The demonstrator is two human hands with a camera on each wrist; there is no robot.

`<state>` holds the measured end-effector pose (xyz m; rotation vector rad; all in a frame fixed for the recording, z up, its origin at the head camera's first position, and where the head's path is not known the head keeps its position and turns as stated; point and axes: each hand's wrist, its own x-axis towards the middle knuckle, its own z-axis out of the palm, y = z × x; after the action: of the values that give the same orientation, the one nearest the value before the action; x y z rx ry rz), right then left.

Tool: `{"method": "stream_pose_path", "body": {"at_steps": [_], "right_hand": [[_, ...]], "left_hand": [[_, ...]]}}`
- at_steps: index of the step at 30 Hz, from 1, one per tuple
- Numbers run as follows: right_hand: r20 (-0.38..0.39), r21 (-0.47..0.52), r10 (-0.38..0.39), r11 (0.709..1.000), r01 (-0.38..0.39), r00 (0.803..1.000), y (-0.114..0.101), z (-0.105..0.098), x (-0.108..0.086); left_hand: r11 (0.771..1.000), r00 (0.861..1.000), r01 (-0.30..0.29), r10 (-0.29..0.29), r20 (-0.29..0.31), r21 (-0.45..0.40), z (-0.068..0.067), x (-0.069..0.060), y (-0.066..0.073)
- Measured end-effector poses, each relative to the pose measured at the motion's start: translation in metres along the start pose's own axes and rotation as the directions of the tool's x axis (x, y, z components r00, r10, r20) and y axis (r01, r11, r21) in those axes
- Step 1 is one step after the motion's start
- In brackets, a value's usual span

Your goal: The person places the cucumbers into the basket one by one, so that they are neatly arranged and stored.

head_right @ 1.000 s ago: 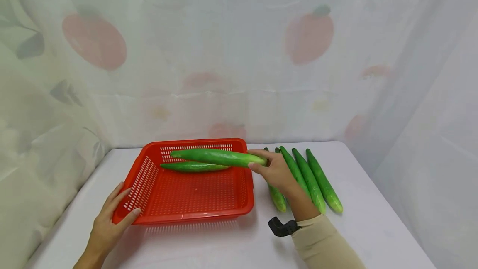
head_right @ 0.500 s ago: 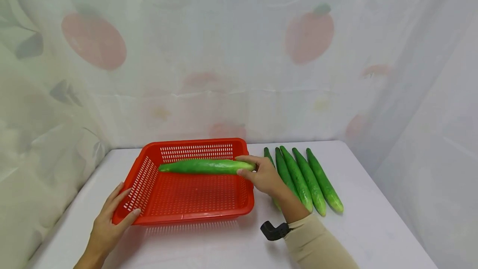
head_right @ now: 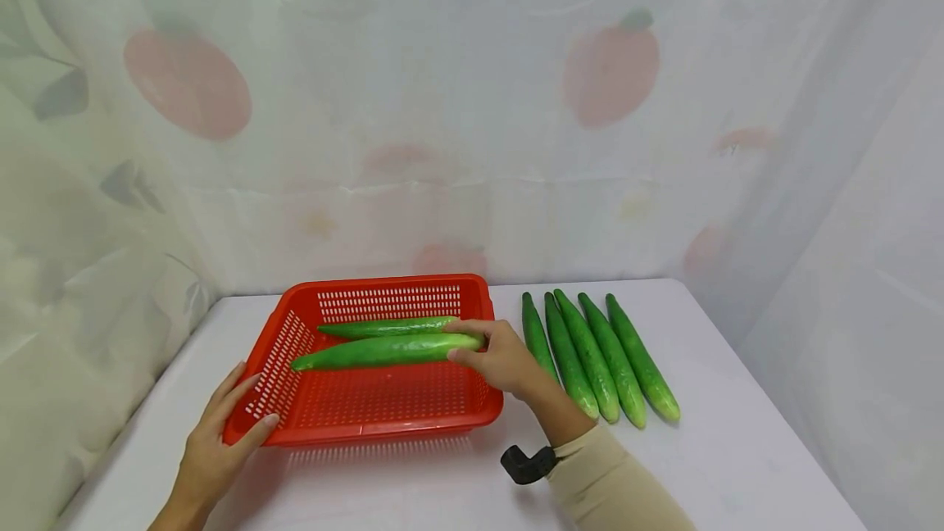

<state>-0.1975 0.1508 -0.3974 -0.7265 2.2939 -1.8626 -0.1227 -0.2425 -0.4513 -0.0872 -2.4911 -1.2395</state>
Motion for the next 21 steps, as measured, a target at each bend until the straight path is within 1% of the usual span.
{"method": "stream_pose_path", "body": {"at_steps": [5, 10, 15, 17, 21], "right_hand": [[0.039, -0.040, 0.036, 0.999, -0.034, 0.999, 0.001, 0.007, 0.001], [0.080, -0.081, 0.057, 0.995, -0.051, 0.995, 0.000, 0.014, 0.003], [0.126, -0.129, 0.047, 0.991, -0.031, 0.991, -0.001, 0.020, 0.005], [0.145, -0.158, 0.033, 0.987, -0.010, 0.989, -0.001, 0.022, 0.006], [0.165, -0.196, 0.030, 0.981, 0.003, 0.986, 0.000, 0.025, 0.006]], "left_hand": [[1.000, 1.000, -0.022, 0.022, -0.010, 0.002, 0.001, 0.000, 0.000], [1.000, 1.000, -0.023, 0.023, -0.010, 0.002, 0.001, 0.000, 0.000], [1.000, 1.000, -0.030, 0.030, -0.009, 0.003, 0.001, 0.000, -0.002], [0.999, 0.999, -0.033, 0.033, -0.011, 0.001, 0.001, 0.000, -0.002], [0.999, 0.999, -0.041, 0.040, -0.018, -0.008, 0.002, 0.000, -0.002]]}}
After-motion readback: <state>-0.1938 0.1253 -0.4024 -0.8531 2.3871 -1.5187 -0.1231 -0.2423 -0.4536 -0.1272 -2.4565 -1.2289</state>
